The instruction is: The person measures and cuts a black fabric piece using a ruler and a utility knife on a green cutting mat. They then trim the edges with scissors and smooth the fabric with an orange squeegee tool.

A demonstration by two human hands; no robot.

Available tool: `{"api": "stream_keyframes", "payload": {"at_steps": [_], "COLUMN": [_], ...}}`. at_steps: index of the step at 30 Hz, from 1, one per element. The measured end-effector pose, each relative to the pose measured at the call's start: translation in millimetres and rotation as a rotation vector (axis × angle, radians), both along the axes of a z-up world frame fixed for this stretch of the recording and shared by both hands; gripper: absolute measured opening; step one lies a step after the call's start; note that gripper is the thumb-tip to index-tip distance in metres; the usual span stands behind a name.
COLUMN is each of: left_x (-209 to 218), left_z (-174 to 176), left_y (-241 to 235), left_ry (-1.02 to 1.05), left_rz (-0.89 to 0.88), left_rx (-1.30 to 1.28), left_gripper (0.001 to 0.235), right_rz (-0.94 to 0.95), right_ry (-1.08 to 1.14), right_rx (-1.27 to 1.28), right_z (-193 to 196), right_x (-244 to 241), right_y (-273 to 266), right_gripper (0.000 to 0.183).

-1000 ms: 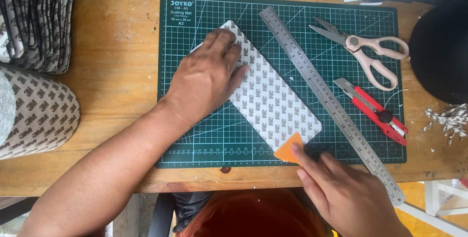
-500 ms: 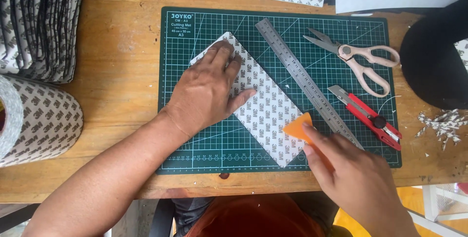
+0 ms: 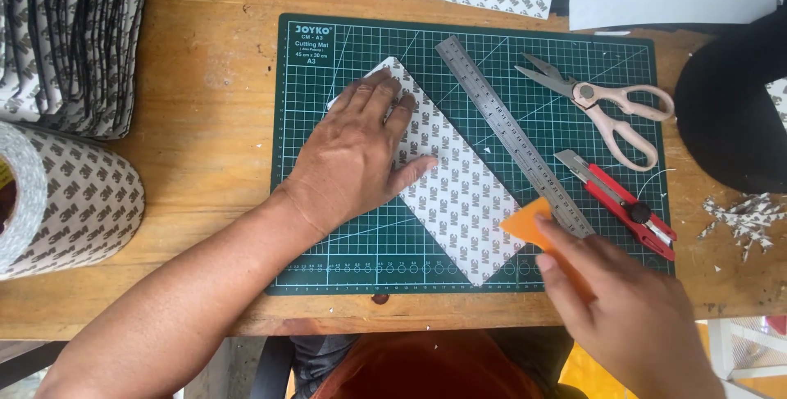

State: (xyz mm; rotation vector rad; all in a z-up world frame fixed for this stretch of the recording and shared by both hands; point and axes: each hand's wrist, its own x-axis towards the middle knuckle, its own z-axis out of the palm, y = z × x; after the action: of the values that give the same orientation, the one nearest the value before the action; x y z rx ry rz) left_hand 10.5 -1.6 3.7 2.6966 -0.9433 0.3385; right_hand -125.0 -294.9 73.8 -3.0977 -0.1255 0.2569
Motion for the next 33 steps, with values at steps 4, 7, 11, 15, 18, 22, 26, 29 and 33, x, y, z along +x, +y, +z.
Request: {"api": "stream_keyframes", "payload": {"at_steps": [4, 7, 11, 15, 18, 22, 26, 29, 33], "left_x": [-9, -29, -49, -56, -58, -58, -58, -59, -60], "left_z": [21, 43, 44, 20, 14, 17, 14, 13, 10], "left_y": [0, -3, -14, -20, -23, -23, -27, -27, -28], "left_ry": [0.05, -0.021, -0.088, -0.178, -0.144, -0.16, -0.166, -0.155, -0.176], "left_rz": [0.062, 0.054, -0.05, -0.005, -0.018, -0.02, -0.019, -0.016, -0.007], "left_rx": [0.252, 0.356, 0.454, 0.329, 0.391, 0.442, 0.487, 0.476, 0.463], "left_gripper": [0.086, 0.075, 0.063, 0.055, 0.057, 0.062, 0.064, 0.059, 0.06], "right_rz": [0.066, 0.108, 0.191, 0.221, 0.185, 0.272, 0.281, 0.299, 0.293], "right_ry": [0.07, 0.034, 0.015, -0.023, 0.102, 0.026, 0.026, -0.021, -0.019], "right_rx": [0.028, -0.003, -0.059, -0.035, -0.036, 0.052, 0.071, 0.057, 0.091], "right_z": [0, -2, -3, -5, 2, -4, -3, -12, -7], "right_x": [19, 33, 57, 78, 95, 121, 150, 164, 168], "right_y": [25, 39, 56, 73, 91, 103, 124, 130, 133], "right_gripper": [0.054, 0.051, 0.049, 0.047, 0.05, 0.043, 0.041, 0.044, 0.045]}}
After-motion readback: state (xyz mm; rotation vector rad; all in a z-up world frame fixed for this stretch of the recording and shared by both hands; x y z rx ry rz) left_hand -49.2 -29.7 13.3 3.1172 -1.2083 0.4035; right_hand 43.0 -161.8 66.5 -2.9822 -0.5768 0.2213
